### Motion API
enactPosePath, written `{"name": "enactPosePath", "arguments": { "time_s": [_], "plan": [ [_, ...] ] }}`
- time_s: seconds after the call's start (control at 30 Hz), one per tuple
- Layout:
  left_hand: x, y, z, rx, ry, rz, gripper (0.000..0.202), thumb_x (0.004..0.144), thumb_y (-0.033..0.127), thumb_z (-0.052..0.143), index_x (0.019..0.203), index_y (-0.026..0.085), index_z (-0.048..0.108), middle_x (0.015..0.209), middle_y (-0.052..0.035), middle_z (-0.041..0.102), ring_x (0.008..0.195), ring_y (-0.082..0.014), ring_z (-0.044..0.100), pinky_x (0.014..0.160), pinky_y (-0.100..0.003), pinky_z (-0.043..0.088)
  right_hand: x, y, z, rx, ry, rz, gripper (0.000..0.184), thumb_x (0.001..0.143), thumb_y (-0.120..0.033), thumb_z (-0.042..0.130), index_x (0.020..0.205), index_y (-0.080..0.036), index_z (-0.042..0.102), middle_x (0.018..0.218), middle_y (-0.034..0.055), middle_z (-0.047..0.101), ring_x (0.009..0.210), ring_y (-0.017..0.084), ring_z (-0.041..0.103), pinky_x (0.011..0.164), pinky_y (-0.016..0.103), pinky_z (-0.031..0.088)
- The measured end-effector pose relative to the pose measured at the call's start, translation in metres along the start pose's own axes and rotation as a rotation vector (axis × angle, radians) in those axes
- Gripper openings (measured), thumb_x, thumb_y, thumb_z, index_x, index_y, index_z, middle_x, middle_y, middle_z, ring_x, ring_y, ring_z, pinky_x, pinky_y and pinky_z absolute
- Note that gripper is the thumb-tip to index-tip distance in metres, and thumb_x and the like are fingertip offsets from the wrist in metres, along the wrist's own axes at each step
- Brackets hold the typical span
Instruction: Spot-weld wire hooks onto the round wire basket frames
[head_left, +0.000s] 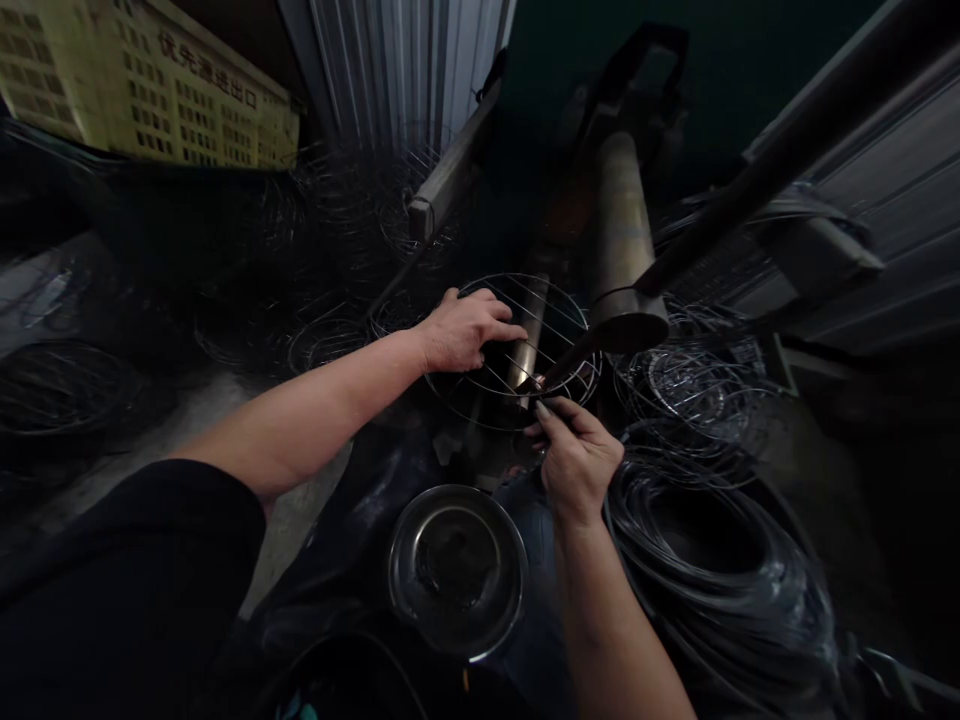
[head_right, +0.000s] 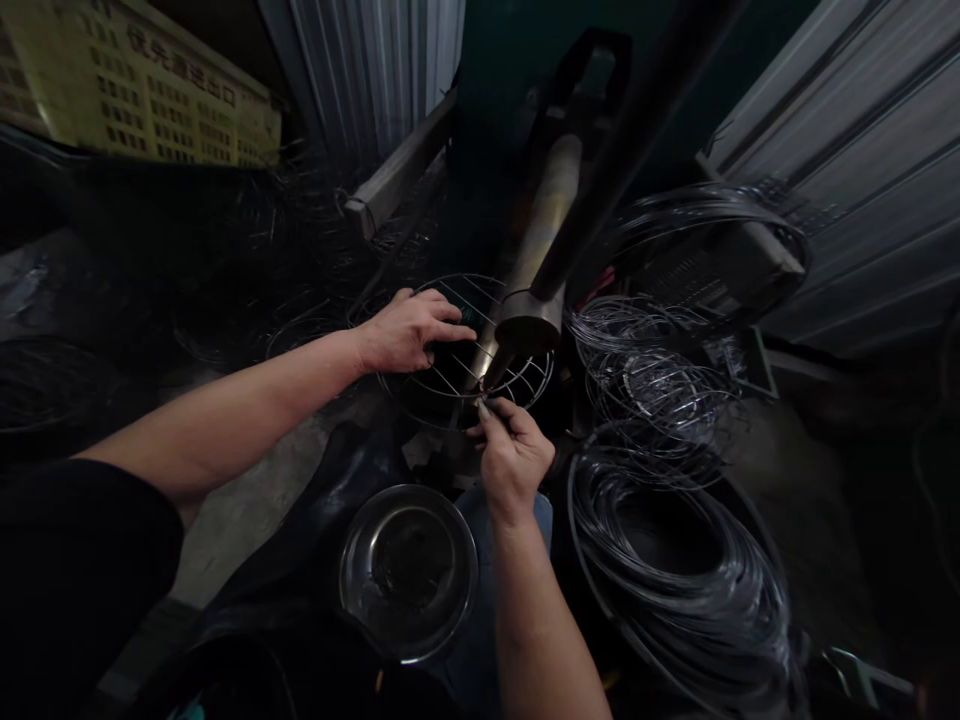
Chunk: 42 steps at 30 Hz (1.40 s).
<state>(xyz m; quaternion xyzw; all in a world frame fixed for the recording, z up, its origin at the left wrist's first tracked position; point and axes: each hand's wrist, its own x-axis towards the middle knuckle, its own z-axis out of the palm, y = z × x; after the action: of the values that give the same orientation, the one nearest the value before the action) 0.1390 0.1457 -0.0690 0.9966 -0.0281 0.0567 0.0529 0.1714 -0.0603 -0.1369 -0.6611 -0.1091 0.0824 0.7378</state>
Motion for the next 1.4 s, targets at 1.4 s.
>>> {"name": "enactPosePath", "arguments": {
  "time_s": [1.4],
  "plan": [
    [0.013,-0.005,-0.001,-0.041,-0.055,0.019,0.063,0.067,0.015,0.06,0.128,0.032,0.057,0.121,-0.0064,0.062,0.113,-0.0285,0.046,0.084,-0.043,0.038,0.002,0.027,-0.008,-0.123,0.043,-0.21,0.025,0.07,-0.038,0.073,0.08,-0.015,0.068,0.066,-0.0012,0.066,0.046,0.011,0.06,0.051,0.025,0.049]
  ]
}}
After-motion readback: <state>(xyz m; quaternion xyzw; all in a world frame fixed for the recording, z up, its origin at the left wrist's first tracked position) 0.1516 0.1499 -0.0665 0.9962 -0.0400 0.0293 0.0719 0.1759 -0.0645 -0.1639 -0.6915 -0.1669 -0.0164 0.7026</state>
